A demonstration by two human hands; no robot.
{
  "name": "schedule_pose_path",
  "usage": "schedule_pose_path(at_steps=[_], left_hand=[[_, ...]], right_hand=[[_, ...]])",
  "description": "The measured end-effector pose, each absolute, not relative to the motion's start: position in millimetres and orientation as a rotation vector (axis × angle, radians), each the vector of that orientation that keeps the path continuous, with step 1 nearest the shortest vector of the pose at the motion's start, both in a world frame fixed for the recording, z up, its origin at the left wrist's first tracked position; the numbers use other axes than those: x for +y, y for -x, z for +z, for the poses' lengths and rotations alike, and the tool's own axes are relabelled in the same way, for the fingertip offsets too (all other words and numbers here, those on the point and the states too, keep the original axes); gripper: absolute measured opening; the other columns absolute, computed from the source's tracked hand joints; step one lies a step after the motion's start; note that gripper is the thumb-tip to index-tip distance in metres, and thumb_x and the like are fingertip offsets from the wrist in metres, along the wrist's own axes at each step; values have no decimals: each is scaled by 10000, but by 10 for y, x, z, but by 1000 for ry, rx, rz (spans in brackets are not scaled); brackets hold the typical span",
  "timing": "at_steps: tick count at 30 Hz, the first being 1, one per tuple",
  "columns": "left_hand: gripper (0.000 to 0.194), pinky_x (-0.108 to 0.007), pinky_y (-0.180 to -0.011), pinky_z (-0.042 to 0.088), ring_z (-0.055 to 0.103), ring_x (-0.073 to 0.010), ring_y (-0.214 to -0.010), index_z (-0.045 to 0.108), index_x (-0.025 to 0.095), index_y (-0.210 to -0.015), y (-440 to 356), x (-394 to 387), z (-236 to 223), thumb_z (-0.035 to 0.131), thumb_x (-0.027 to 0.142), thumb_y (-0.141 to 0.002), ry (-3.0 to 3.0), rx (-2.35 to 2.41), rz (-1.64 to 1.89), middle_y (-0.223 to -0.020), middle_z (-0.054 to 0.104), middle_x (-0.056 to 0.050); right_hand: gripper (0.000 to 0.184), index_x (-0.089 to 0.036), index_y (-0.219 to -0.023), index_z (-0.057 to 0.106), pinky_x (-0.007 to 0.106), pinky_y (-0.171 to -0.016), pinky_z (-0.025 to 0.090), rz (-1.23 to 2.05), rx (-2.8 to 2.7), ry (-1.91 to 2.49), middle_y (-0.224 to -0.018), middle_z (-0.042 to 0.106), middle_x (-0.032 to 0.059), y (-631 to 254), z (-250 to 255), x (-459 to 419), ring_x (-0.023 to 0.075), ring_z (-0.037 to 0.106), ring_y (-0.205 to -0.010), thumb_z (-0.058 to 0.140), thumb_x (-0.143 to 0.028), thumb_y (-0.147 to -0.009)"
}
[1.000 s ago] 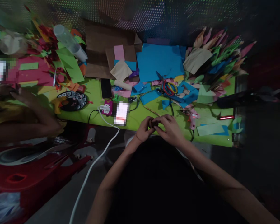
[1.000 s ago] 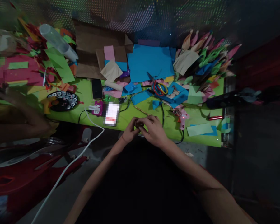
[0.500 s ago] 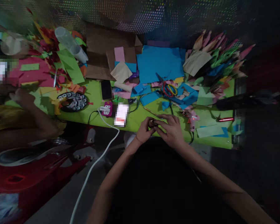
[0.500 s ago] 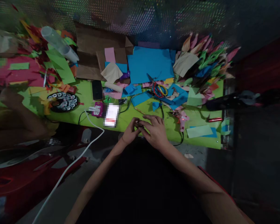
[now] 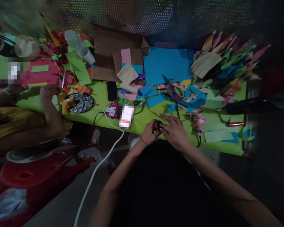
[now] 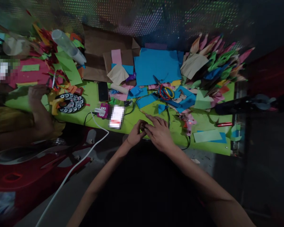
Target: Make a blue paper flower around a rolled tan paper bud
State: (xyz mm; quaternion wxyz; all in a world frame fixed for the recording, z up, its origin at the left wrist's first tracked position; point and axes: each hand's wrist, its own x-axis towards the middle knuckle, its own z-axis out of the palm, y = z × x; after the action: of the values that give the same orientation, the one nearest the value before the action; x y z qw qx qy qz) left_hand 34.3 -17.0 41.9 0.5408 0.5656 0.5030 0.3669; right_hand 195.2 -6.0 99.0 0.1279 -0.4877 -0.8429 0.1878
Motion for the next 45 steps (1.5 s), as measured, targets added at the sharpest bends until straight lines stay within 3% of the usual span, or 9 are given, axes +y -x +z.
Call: schedule_pose_path(at_steps=[6, 13, 21, 25, 30, 40, 45], left_hand=[[342, -322, -761, 435, 523, -175, -790, 536, 174, -994, -333, -191, 387, 615, 465, -833, -1316, 1174, 922, -889, 604, -30], [222, -293, -739, 412, 474, -147, -748, 525, 184, -959, -367, -171, 459, 633, 264, -782, -1272, 1200, 906, -813, 530, 18], [198, -288, -752, 412, 484, -147, -769, 508, 190, -947, -358, -160, 499, 612, 214, -779, -1259, 1206, 934, -828, 545, 13], [220, -308, -802, 435, 525, -169, -836, 508, 187, -984, -339, -154, 511, 612, 314, -837, -1245, 1170, 967, -904, 584, -20], [367, -331, -773, 449, 509, -180, -784, 521, 187, -948, -311, -142, 491, 623, 522, -838, -1304, 1143, 989, -849, 571, -19], [361, -369, -856, 492, 577, -207, -899, 529, 192, -995, -305, -81, 509, 688, 459, -811, -1156, 1075, 991, -959, 622, -48], [400, -384, -842, 510, 592, -202, -875, 520, 202, -996, -321, -95, 540, 690, 515, -814, -1094, 1083, 972, -924, 616, -33]], right_hand=[[274, -228, -1055, 719, 525, -1003, 412, 561, -2443, 1356, -1461, 552, 99, -1910, 962, -64, 323, 490, -1251, 483, -346, -983], [202, -269, -902, 738, 512, -972, 423, 499, -2216, 1353, -1335, 658, 56, -1898, 903, -14, 289, 574, -1173, 544, -297, -951], [127, -260, -854, 730, 468, -941, 428, 434, -2128, 1370, -1236, 706, 68, -1898, 987, -9, 273, 615, -1127, 630, -311, -913], [141, -275, -936, 741, 475, -944, 420, 397, -2223, 1413, -1291, 681, 56, -1887, 1065, -63, 283, 581, -1143, 602, -304, -928], [191, -255, -998, 732, 495, -949, 427, 442, -2342, 1417, -1396, 615, 70, -1861, 1072, -72, 312, 532, -1204, 578, -352, -941], [199, -293, -1082, 725, 494, -990, 418, 414, -2309, 1359, -1386, 622, 60, -1902, 1081, -41, 304, 542, -1210, 606, -330, -927], [234, -303, -1133, 704, 490, -999, 406, 384, -2292, 1356, -1381, 622, 64, -1942, 1113, -22, 297, 558, -1201, 623, -339, -917]])
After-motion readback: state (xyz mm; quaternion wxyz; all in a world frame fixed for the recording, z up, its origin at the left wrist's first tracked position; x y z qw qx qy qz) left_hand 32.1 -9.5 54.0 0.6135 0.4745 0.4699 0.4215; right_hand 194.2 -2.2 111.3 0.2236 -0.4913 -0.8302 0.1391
